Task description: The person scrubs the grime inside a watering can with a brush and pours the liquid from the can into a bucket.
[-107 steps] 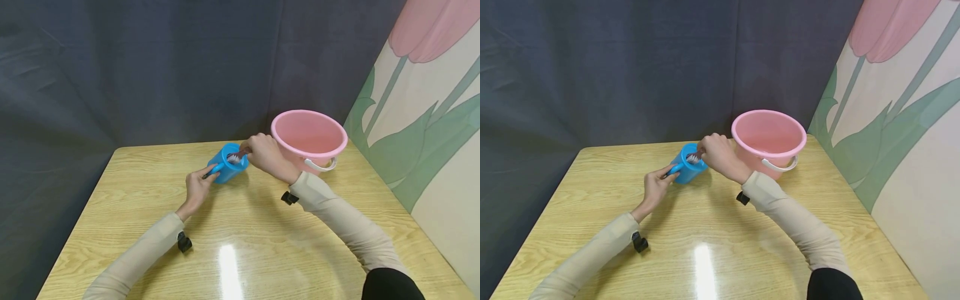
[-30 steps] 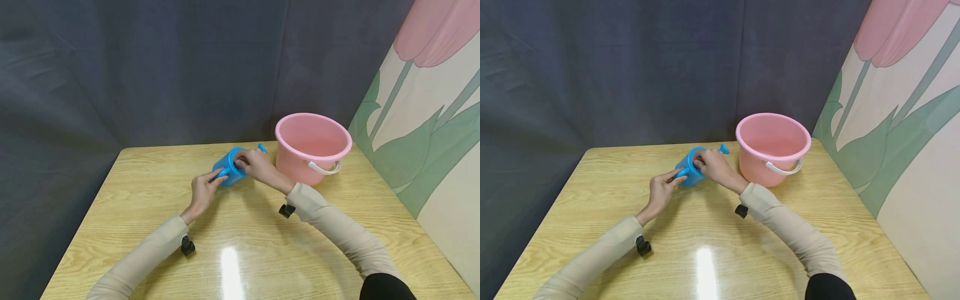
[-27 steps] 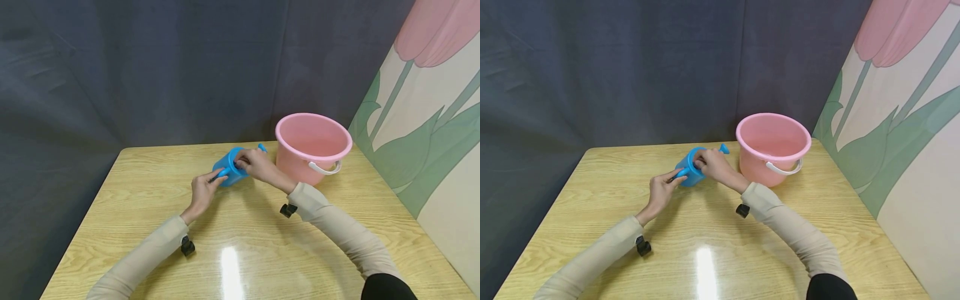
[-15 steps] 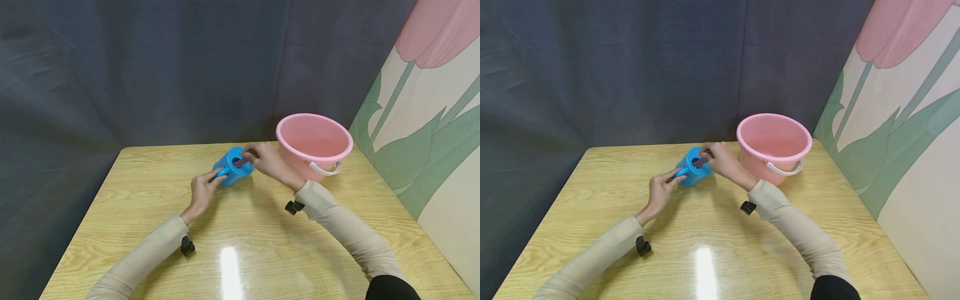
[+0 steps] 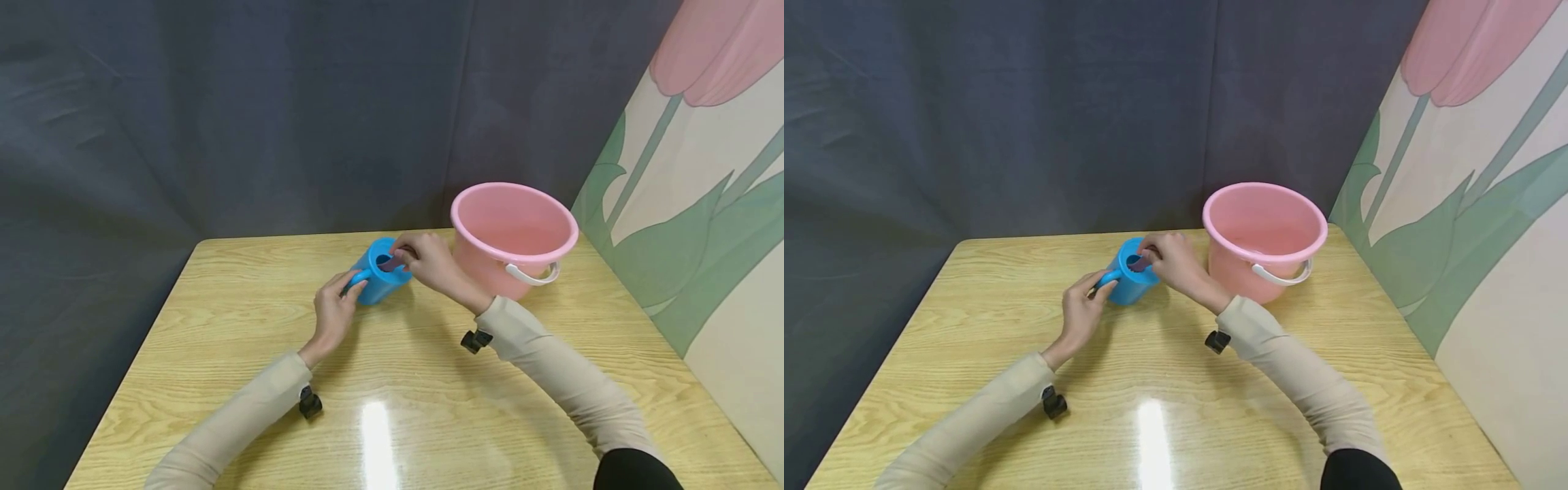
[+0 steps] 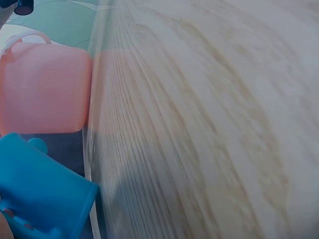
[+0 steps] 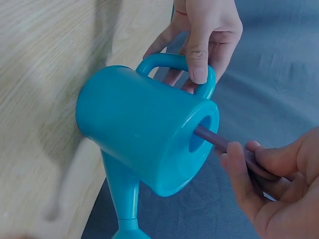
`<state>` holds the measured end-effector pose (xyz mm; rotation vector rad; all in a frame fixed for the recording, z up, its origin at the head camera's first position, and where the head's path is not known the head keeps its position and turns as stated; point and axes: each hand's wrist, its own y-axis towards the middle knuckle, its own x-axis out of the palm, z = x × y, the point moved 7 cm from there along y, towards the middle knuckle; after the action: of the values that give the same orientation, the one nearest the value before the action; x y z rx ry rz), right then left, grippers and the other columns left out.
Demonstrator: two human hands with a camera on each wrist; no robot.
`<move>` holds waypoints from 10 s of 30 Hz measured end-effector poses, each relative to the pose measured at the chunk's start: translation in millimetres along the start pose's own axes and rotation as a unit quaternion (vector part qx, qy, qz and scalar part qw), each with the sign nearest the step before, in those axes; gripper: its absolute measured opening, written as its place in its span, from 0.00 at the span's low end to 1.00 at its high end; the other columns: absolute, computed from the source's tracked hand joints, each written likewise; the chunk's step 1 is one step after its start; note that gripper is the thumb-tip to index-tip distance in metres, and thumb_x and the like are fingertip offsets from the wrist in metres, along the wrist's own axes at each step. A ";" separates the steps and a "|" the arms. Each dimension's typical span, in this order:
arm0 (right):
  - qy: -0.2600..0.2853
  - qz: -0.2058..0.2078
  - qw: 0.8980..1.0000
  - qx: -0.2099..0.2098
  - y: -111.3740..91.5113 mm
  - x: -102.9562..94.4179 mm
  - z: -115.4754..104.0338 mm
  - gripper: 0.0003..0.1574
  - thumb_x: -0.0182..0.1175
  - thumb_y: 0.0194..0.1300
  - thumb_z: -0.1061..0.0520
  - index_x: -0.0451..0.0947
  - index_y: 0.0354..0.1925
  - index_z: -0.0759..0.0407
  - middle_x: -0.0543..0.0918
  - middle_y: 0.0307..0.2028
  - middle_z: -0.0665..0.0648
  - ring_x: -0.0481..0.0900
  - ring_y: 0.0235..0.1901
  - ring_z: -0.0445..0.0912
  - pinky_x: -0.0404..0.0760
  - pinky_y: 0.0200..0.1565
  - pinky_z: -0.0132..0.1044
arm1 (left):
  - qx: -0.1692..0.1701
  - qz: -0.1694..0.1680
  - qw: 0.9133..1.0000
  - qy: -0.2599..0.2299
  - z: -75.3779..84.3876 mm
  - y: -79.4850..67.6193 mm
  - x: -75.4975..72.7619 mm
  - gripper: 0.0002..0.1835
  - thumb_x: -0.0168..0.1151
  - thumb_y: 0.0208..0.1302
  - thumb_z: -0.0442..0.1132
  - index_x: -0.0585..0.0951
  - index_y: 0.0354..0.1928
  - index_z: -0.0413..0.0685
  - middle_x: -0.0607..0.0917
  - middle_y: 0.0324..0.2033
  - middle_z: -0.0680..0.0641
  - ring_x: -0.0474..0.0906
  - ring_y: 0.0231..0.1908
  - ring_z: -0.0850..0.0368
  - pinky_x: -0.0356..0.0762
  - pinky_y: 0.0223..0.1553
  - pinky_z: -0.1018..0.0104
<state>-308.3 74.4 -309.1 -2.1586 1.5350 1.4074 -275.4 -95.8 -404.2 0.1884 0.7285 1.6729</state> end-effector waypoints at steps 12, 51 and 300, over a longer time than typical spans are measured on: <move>0.009 -0.004 1.000 0.008 -2.1 2.0 0.1 0.08 0.58 0.71 0.66 0.85 0.40 0.66 0.87 0.30 0.59 0.85 0.25 0.46 0.81 0.28 0.36 | 0.004 -0.023 1.000 0.004 4.6 -0.7 7.5 0.10 0.62 0.68 0.35 0.80 0.47 0.36 0.82 0.43 0.39 0.80 0.48 0.45 0.80 0.49 0.48; 0.005 -0.011 1.000 0.019 -2.3 -12.4 -2.8 0.08 0.59 0.70 0.65 0.85 0.42 0.65 0.87 0.35 0.59 0.84 0.27 0.47 0.82 0.32 0.39 | -0.064 0.021 0.996 -0.054 -5.6 0.9 4.6 0.18 0.69 0.64 0.42 0.85 0.53 0.40 0.86 0.48 0.42 0.82 0.52 0.48 0.78 0.54 0.50; -0.035 -0.086 0.994 -0.061 4.4 8.8 3.0 0.03 0.65 0.65 0.63 0.79 0.35 0.62 0.84 0.31 0.53 0.76 0.28 0.43 0.77 0.34 0.37 | -0.010 0.007 0.999 -0.033 1.1 -0.5 3.9 0.17 0.69 0.61 0.36 0.85 0.53 0.41 0.86 0.48 0.45 0.82 0.34 0.60 0.75 0.42 0.67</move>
<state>-313.2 68.2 -315.6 -2.2230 1.2378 1.5356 -275.4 -91.7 -404.7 0.2338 0.6621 1.6797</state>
